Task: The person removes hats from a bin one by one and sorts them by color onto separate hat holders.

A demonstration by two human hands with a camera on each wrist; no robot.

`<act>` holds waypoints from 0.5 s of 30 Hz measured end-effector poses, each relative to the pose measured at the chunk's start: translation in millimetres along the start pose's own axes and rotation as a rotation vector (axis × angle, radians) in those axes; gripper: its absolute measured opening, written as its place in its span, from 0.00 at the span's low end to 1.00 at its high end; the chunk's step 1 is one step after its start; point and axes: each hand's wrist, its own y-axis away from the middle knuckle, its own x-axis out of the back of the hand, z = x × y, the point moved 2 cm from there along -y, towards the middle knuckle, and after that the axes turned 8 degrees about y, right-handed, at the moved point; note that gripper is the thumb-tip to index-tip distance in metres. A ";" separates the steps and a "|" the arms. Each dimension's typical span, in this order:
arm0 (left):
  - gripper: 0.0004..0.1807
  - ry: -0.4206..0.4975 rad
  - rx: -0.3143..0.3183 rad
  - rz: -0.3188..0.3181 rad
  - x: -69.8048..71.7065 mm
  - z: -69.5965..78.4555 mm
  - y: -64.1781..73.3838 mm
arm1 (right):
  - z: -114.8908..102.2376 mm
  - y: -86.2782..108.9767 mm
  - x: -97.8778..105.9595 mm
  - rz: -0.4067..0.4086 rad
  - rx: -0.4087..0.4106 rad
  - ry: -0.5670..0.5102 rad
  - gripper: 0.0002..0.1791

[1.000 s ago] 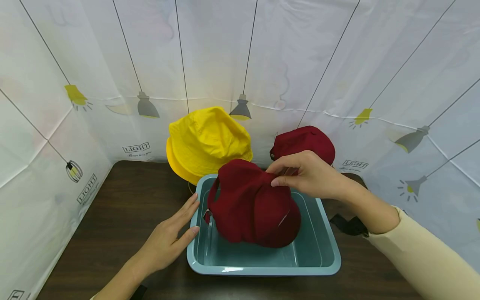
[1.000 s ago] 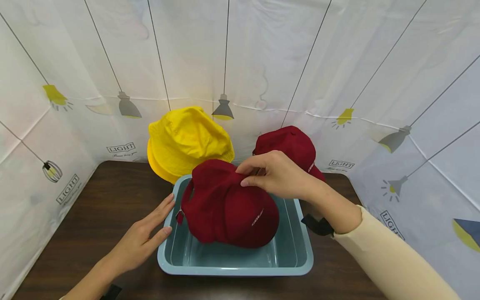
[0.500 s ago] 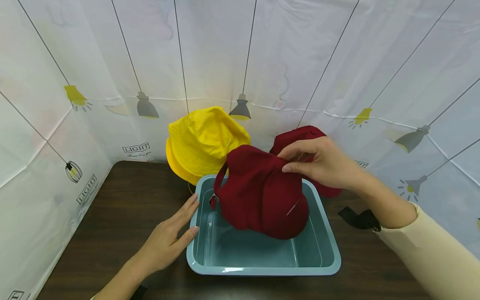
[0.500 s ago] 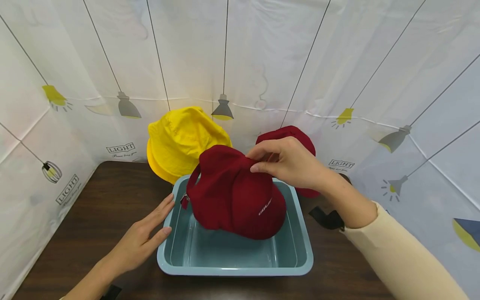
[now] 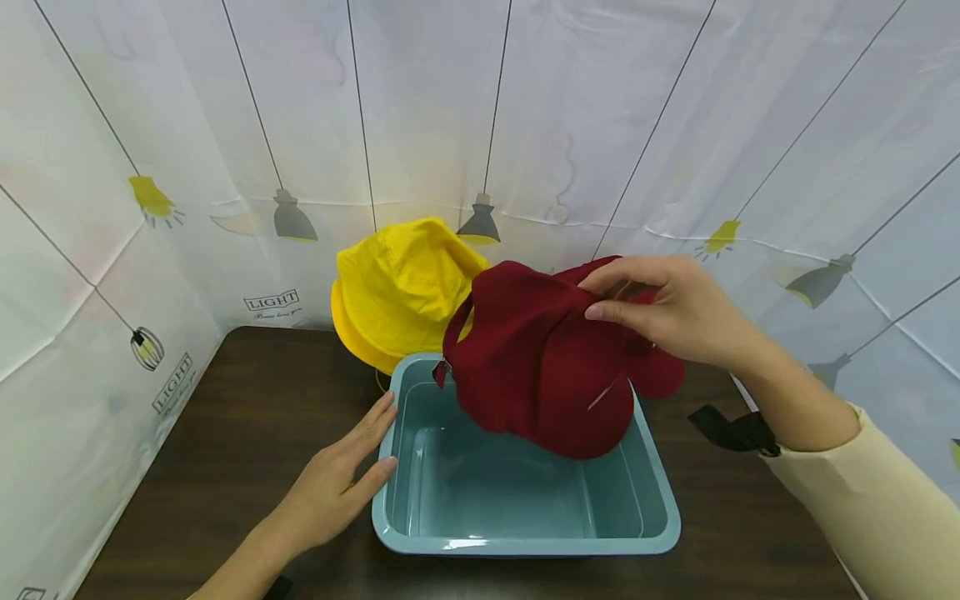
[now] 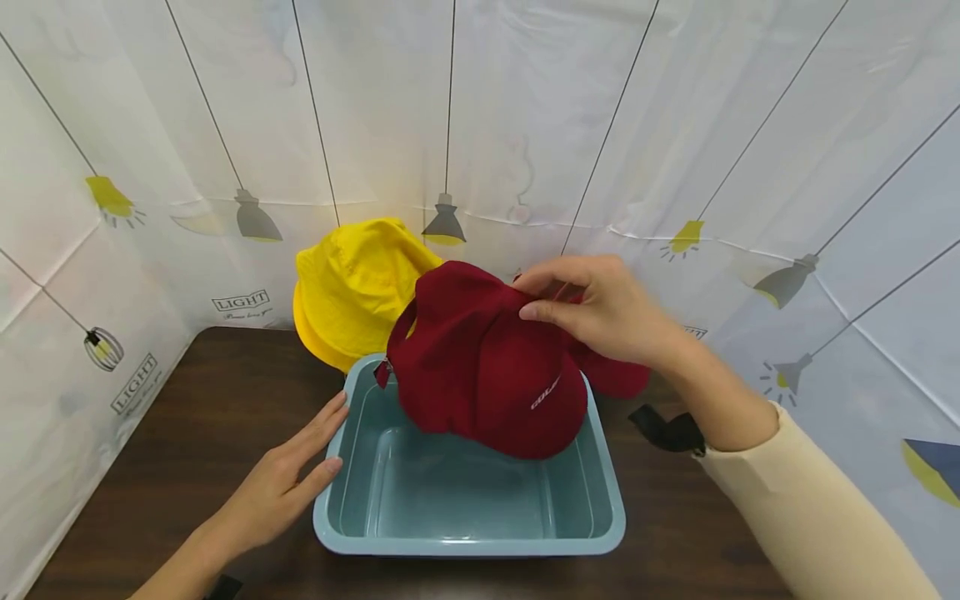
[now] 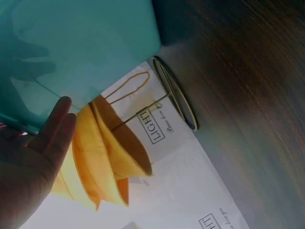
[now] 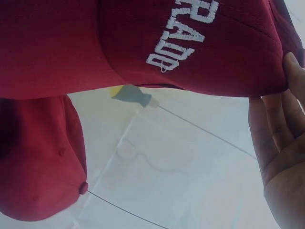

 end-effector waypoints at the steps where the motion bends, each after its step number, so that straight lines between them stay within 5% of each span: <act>1: 0.34 0.002 -0.003 0.002 -0.3 -0.1 0.1 | 0.0 -0.3 1.9 0.013 0.009 0.011 0.20; 15: 0.34 0.002 -0.022 0.013 -2.0 -1.3 1.8 | 0.3 -4.7 34.3 0.153 -0.001 0.174 0.21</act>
